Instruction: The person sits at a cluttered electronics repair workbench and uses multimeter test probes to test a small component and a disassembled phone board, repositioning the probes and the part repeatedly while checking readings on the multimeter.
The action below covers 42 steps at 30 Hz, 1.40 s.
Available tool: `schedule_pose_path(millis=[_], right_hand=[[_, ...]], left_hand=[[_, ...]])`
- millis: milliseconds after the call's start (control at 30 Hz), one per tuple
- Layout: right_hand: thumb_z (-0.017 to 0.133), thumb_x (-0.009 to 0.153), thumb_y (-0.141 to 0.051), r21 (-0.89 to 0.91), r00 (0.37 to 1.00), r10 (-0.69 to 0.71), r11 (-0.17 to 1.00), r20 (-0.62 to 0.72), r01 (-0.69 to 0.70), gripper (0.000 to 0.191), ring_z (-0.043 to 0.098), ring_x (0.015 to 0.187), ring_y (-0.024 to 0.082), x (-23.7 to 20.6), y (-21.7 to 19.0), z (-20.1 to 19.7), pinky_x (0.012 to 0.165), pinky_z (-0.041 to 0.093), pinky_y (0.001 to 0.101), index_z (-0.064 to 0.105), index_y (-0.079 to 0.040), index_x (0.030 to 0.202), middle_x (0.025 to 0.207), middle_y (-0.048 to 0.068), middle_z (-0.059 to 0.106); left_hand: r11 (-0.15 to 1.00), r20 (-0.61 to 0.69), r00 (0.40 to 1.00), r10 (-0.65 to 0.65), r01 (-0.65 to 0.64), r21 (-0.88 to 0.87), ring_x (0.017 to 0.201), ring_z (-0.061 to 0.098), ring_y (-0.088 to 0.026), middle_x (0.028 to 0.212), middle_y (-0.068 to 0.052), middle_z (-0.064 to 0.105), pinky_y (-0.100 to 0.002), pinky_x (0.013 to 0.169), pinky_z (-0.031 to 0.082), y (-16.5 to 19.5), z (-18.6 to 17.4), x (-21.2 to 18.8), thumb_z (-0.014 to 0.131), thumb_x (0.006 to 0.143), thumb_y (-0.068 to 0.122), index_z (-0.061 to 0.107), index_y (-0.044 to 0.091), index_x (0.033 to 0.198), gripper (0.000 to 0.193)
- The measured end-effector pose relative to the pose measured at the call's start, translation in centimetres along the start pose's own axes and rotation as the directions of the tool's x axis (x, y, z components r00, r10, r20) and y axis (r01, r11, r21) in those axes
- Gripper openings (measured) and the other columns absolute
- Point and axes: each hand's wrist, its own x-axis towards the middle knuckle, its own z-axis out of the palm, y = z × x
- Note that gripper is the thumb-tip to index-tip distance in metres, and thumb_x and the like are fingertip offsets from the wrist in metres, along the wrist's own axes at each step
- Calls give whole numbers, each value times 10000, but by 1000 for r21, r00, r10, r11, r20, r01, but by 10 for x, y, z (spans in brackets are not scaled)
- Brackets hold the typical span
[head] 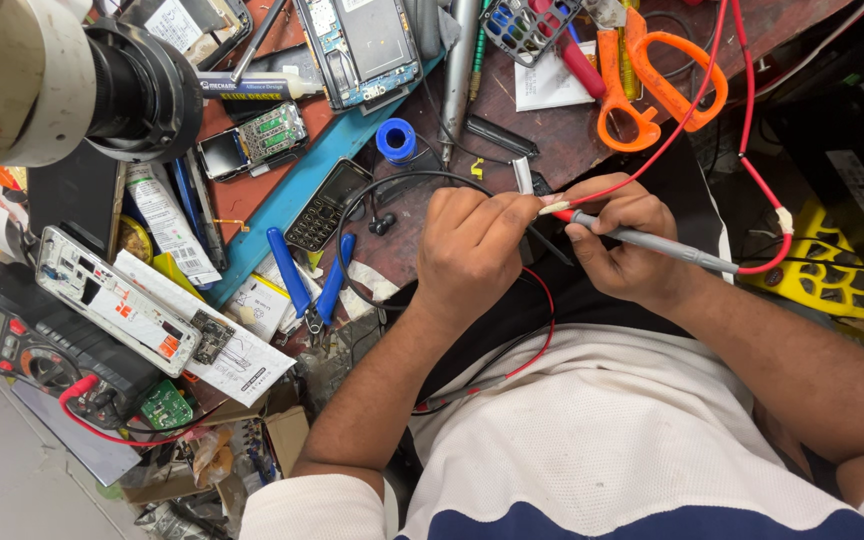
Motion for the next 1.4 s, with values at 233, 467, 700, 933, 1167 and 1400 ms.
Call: schedule_pose_path(millis=[233, 467, 700, 933, 1167, 1400], right_hand=[[691, 972, 7, 4, 1000, 4, 1000, -5, -4, 377, 714, 1025, 280, -1, -1, 1, 852, 596, 345, 339, -76, 1080, 1136, 237, 661], [691, 970, 23, -9, 1000, 11, 1000, -5, -11, 381, 715, 1028, 290, 0, -2, 0, 862, 594, 350, 338, -72, 1079, 1134, 239, 663], [687, 984, -14, 2, 1000, 7, 1000, -9, -7, 371, 709, 999, 279, 0, -1, 0, 832, 581, 338, 336, -76, 1085, 1135, 234, 661], [681, 997, -35, 24, 1000, 9, 1000, 0, -9, 360, 704, 965, 259, 1, 1, 1, 805, 582, 316, 338, -78, 1096, 1132, 233, 655], [684, 989, -30, 14, 1000, 4, 1000, -8, -4, 359, 706, 976, 283, -1, 0, 1, 828, 586, 340, 342, -72, 1089, 1134, 247, 654], [688, 993, -17, 5, 1000, 8, 1000, -8, -8, 364, 710, 996, 286, -1, -2, 0, 841, 585, 345, 341, -73, 1087, 1135, 247, 663]], left_hand=[[1000, 3, 1000, 4, -4, 1, 794, 591, -181, 961, -2, 709, -358, 772, 441, 0, -1, -1, 689, 839, -72, 701, 59, 1068, 265], [1000, -2, 1000, 5, -5, 0, 796, 591, -183, 962, -7, 707, -359, 777, 444, 0, -1, 0, 689, 836, -72, 698, 57, 1071, 268], [1000, -5, 1000, 9, -9, -4, 792, 592, -188, 965, -9, 708, -363, 766, 439, -1, -1, 1, 679, 829, -78, 702, 61, 1076, 285], [1000, -3, 1000, 6, -6, 1, 790, 590, -191, 959, -8, 706, -365, 762, 434, -1, -1, 1, 675, 822, -79, 700, 62, 1068, 285], [1000, -1, 1000, 8, -8, 2, 795, 592, -192, 962, -12, 708, -369, 762, 432, 0, 0, -1, 677, 827, -77, 697, 60, 1065, 275], [1000, 11, 1000, 8, -8, 2, 796, 588, -200, 968, -9, 704, -373, 770, 436, 0, 0, -2, 674, 811, -75, 703, 65, 1077, 303]])
